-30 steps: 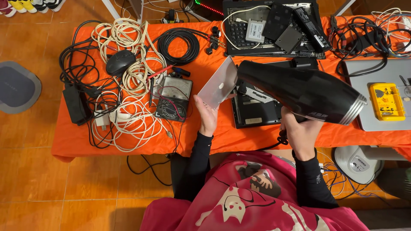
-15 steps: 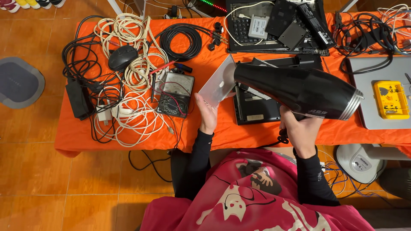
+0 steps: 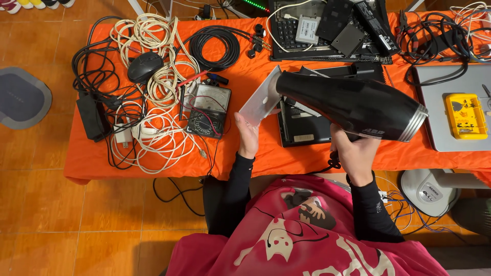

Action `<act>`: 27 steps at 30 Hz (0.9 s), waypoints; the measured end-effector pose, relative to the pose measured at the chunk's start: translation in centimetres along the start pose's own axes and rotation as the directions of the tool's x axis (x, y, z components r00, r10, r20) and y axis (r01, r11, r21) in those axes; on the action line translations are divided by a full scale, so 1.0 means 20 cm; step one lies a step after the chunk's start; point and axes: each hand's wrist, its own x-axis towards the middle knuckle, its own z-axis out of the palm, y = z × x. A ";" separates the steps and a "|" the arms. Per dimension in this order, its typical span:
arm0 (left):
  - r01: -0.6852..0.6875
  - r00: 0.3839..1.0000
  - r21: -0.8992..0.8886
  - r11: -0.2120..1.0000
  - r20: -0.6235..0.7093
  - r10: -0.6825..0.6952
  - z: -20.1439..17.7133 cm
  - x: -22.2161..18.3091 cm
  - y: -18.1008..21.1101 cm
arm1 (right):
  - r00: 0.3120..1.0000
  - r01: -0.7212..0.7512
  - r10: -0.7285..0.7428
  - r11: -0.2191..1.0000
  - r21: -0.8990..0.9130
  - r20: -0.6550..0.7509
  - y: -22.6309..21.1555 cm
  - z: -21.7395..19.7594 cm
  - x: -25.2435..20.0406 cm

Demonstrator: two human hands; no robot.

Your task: Repairing an internal laptop optical drive by heating components with a hair dryer.

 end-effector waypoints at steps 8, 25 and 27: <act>0.019 1.000 0.052 0.998 0.012 -0.019 0.04 -0.01 0.04 | 1.000 -0.002 0.001 0.999 0.049 0.023 0.01 0.01 -0.03; -0.149 0.988 -0.212 0.966 -0.072 0.137 0.07 0.03 0.06 | 0.973 -0.141 0.150 0.988 -0.061 0.175 0.09 0.05 -0.11; -0.151 0.988 -0.232 0.961 -0.053 0.142 0.08 0.03 0.08 | 0.980 -0.113 0.125 0.990 -0.081 0.157 0.09 0.06 -0.12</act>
